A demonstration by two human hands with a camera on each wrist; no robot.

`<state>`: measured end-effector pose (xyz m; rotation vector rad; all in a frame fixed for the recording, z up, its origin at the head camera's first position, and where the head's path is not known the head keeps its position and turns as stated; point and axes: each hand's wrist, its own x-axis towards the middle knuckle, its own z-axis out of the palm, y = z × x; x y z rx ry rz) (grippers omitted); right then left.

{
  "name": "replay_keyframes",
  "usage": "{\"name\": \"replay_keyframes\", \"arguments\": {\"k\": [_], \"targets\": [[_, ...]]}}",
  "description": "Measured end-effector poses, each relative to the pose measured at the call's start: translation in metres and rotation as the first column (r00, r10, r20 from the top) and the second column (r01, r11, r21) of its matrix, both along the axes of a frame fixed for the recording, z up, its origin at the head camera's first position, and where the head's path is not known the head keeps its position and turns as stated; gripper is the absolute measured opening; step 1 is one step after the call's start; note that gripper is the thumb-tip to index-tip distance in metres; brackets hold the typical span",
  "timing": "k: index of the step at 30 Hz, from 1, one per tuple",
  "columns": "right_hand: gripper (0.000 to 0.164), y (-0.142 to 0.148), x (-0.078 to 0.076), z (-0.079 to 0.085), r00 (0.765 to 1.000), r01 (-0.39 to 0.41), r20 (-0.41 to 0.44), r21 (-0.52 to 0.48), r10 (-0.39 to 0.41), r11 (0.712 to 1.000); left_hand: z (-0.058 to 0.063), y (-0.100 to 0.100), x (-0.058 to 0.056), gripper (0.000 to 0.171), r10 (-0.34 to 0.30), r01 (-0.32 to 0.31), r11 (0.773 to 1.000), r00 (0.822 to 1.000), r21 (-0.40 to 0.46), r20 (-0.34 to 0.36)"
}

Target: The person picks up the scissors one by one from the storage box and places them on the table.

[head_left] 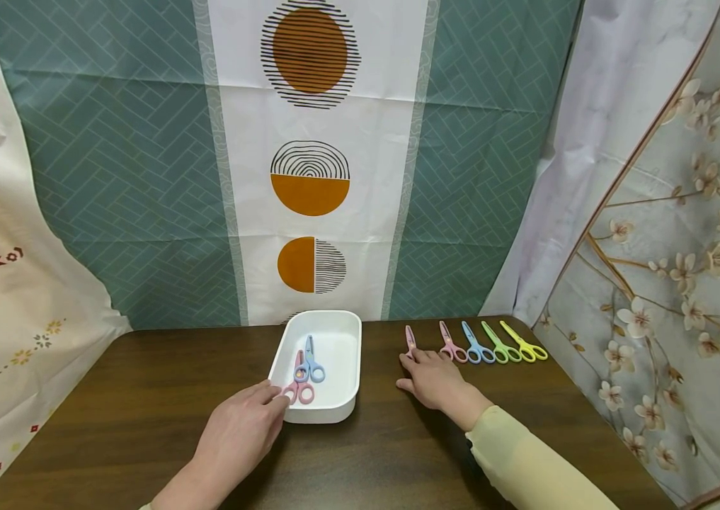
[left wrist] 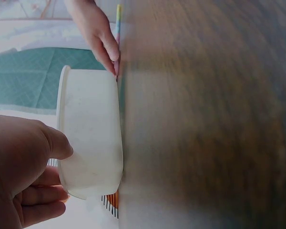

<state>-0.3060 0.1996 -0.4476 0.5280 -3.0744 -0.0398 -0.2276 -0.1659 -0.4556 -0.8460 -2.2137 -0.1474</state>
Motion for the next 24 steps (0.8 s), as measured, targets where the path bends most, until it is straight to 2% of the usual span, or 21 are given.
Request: {"name": "replay_keyframes", "arguments": {"k": [11,24], "targets": [[0.062,0.0027,-0.0089,-0.0031,0.999,0.032,0.007,0.005,-0.032,0.999,-0.0004,0.0002,-0.0004,0.022,0.011,-0.011,1.0,1.0,-0.001,0.009],[0.062,0.0082,-0.0086,-0.0021,0.999,0.042,0.016,-0.006,-0.042,0.999,-0.0012,-0.0004,-0.0009,0.022,0.001,-0.001,1.0,1.0,0.005,0.003]]}}
